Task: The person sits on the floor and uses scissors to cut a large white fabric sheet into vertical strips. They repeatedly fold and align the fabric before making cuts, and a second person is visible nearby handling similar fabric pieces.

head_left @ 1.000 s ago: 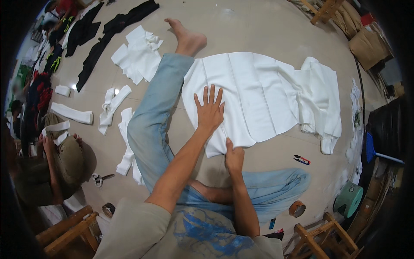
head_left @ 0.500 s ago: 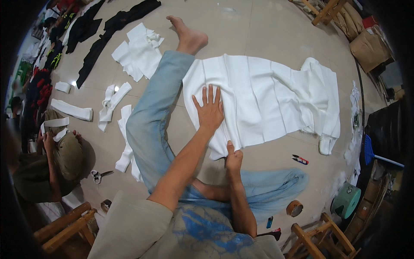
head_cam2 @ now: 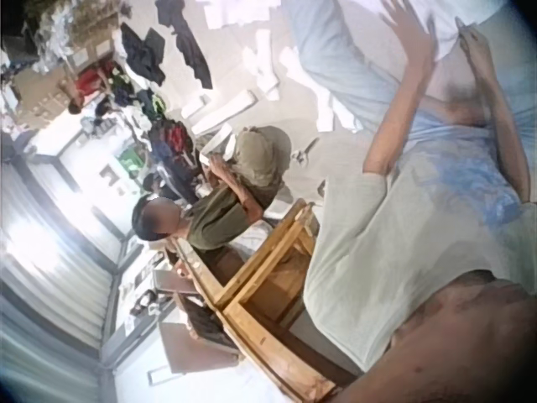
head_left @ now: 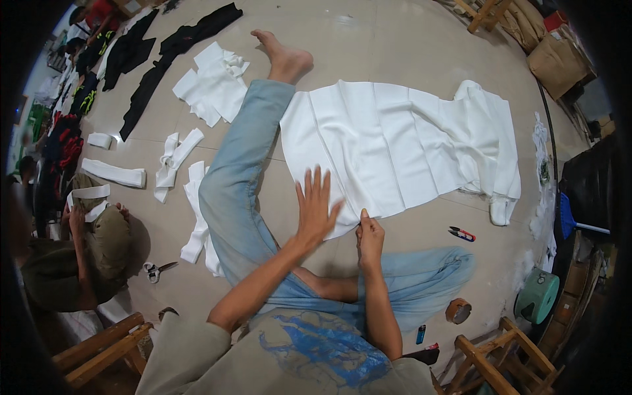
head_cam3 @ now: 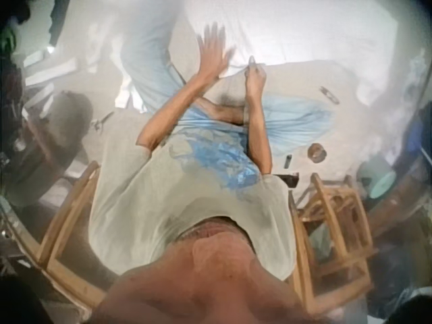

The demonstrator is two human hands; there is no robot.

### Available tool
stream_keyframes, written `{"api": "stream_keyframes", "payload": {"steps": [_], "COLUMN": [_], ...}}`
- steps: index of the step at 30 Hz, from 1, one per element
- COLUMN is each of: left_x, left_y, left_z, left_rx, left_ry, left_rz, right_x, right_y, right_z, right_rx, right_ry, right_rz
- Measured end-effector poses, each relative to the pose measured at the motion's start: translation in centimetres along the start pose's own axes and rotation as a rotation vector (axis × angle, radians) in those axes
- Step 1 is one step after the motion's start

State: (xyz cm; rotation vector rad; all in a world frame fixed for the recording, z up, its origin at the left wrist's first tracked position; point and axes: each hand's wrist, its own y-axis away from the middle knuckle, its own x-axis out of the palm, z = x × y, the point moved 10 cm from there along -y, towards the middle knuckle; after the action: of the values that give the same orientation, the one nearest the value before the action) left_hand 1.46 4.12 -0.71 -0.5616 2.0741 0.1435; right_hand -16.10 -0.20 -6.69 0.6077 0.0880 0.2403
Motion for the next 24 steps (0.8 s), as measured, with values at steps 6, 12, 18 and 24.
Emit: {"api": "stream_keyframes", "payload": {"steps": [6, 12, 18, 24], "left_x": [2.7, 0.7, 0.8, -3.6], "left_y": [4.5, 3.9, 7.2, 3.7], "left_z": [-0.8, -2.3, -3.8, -6.9], "left_rx": [0.067, 0.086, -0.303, 0.053], "left_ry": [-0.207, -0.153, 0.592, 0.534], "left_rz": [0.304, 0.199, 0.203, -0.063], "right_x": [-1.2, -1.3, -1.6, 0.4], "right_y": [-0.9, -0.5, -0.2, 1.0], "right_z": [0.5, 0.2, 0.6, 0.9], "right_rx": [-0.031, 0.035, -0.004, -0.08], "right_ry": [-0.018, -0.054, 0.069, -0.126], "right_rz": [-0.049, -0.02, 0.027, 0.183]}}
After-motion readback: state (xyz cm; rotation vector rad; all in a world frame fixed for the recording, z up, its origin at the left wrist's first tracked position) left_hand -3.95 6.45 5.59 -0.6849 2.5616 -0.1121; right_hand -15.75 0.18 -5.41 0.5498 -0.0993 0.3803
